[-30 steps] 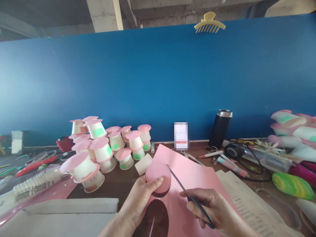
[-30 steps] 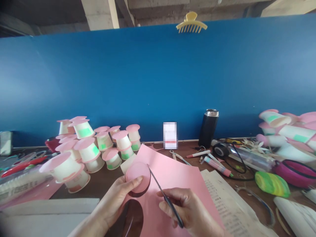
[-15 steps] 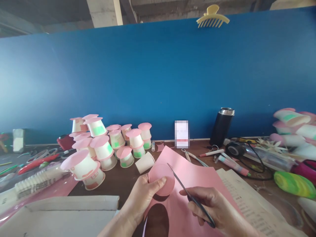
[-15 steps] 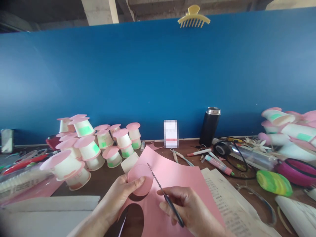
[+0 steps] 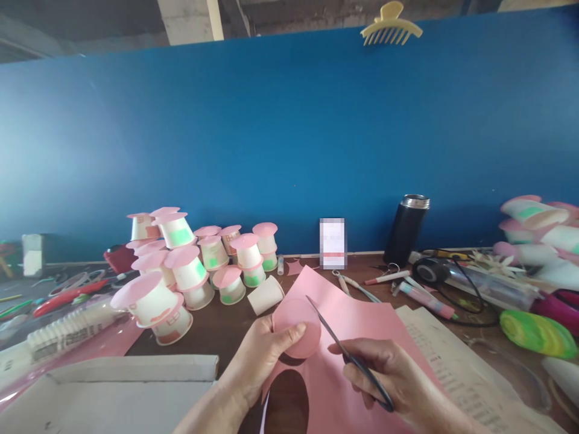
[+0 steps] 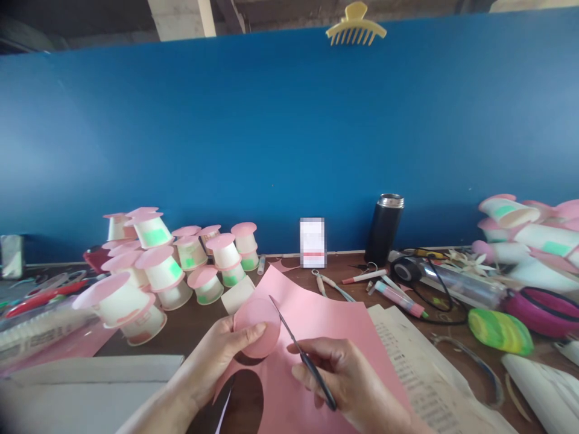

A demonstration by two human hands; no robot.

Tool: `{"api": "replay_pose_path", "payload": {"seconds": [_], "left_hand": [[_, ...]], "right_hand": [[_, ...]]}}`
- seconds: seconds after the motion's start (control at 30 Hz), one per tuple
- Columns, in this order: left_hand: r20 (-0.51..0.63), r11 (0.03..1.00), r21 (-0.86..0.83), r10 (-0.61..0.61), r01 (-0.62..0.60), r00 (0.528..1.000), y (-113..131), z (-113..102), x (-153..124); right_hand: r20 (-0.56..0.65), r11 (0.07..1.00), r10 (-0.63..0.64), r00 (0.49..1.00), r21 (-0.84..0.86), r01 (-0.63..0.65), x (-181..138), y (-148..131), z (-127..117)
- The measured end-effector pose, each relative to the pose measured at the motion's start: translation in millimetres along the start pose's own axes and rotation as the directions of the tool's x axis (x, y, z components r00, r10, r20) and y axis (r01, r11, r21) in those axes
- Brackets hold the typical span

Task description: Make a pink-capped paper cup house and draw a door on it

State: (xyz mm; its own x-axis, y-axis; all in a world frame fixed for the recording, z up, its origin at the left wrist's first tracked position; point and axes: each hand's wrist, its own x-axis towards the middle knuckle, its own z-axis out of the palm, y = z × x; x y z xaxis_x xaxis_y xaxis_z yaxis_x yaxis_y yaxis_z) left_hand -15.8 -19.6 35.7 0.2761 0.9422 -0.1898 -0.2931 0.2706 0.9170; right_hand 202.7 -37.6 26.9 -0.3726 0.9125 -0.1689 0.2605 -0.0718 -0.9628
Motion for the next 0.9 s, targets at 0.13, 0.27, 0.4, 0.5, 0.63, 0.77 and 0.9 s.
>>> {"api": "replay_pose_path", "payload": {"seconds": [0.13, 0.27, 0.4, 0.5, 0.63, 0.77, 0.9], "left_hand": [[0.008, 1.0, -0.015, -0.003, 0.003, 1.0, 1.2, 0.3, -0.5], [0.017, 0.999, -0.035, -0.002, 0.003, 1.0, 1.1, -0.7, -0.7], [0.015, 1.0, -0.012, -0.001, 0.002, 1.0, 0.7, -1.8, -0.3], [0.019, 1.0, -0.012, 0.001, -0.001, 1.0, 0.3, -2.0, -0.3], [0.012, 1.0, -0.005, 0.017, -0.017, 1.0, 0.1, -1.8, -1.1], [0.002, 1.0, -0.001, 0.013, -0.013, 1.0, 1.1, -1.9, -1.2], [0.007, 1.0, -0.014, 0.0, 0.0, 1.0, 2.4, -1.6, -1.1]], "right_hand": [[-0.006, 1.0, 0.001, 1.0, 0.019, 0.0, 0.7, -2.1, 1.2], [-0.009, 1.0, -0.001, 1.0, 0.014, 0.002, 0.1, -4.0, 1.5], [-0.003, 1.0, -0.013, 1.0, 0.012, 0.013, -1.4, -3.8, 0.5], [-0.003, 1.0, -0.019, 1.0, 0.016, 0.019, -1.8, -4.3, -0.1], [-0.006, 1.0, -0.018, 1.0, 0.013, 0.018, -1.0, -2.9, -0.2], [0.001, 1.0, -0.023, 1.0, 0.017, 0.023, 0.0, 2.3, -0.6], [-0.005, 1.0, -0.012, 1.0, 0.027, 0.012, 0.0, 1.0, -0.1]]}}
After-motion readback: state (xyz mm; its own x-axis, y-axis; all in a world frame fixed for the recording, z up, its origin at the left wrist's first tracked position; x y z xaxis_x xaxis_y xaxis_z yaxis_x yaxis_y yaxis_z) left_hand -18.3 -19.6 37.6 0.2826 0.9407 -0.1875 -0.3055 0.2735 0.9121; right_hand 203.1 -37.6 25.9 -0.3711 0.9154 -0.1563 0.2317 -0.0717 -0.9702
